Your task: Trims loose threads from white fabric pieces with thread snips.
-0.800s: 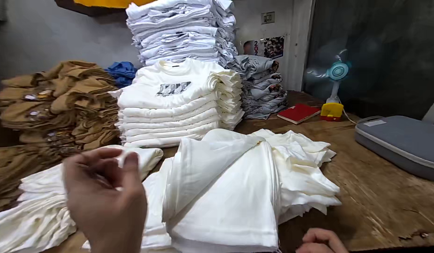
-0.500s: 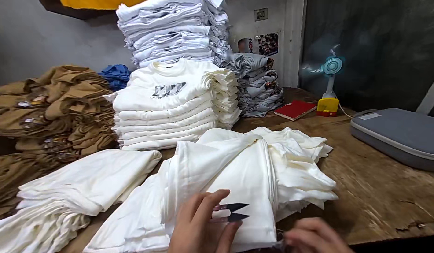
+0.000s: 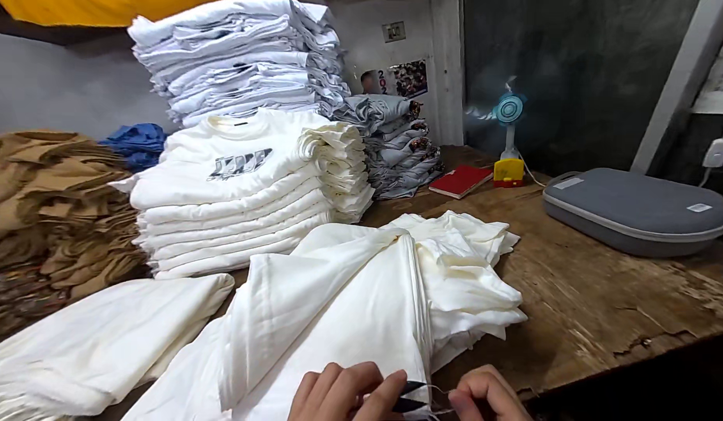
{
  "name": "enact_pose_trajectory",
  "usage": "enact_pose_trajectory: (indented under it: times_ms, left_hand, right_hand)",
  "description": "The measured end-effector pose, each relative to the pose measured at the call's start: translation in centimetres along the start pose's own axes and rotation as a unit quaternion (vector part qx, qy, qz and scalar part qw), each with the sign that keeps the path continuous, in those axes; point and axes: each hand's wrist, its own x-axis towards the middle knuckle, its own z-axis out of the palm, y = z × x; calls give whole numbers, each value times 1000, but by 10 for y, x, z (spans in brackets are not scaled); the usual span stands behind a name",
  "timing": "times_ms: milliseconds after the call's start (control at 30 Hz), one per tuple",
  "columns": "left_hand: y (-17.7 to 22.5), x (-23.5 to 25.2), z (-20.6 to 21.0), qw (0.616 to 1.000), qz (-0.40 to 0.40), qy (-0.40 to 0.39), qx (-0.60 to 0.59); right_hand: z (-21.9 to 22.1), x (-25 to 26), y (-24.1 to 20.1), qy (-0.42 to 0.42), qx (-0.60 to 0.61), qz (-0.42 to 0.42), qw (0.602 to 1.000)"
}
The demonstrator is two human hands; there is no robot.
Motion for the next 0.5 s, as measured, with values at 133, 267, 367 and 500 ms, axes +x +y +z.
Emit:
enact_pose_trajectory:
  times_ms: [133, 267, 367, 500]
  left_hand:
    - [4, 5, 15, 999, 21, 4, 43]
    - [-3, 3, 5, 999, -1, 20, 31]
    - [-10, 0, -9, 999, -15, 11, 31]
    - [-8, -1, 1, 1000, -3, 10, 14]
  right_hand:
    - [3, -2, -1, -27, 60, -82, 994]
    - [-3, -6, 7, 1, 49, -89, 995]
    - [-11, -7, 18, 64, -10, -48, 997]
    - [-20, -10, 11, 74, -98, -55, 991]
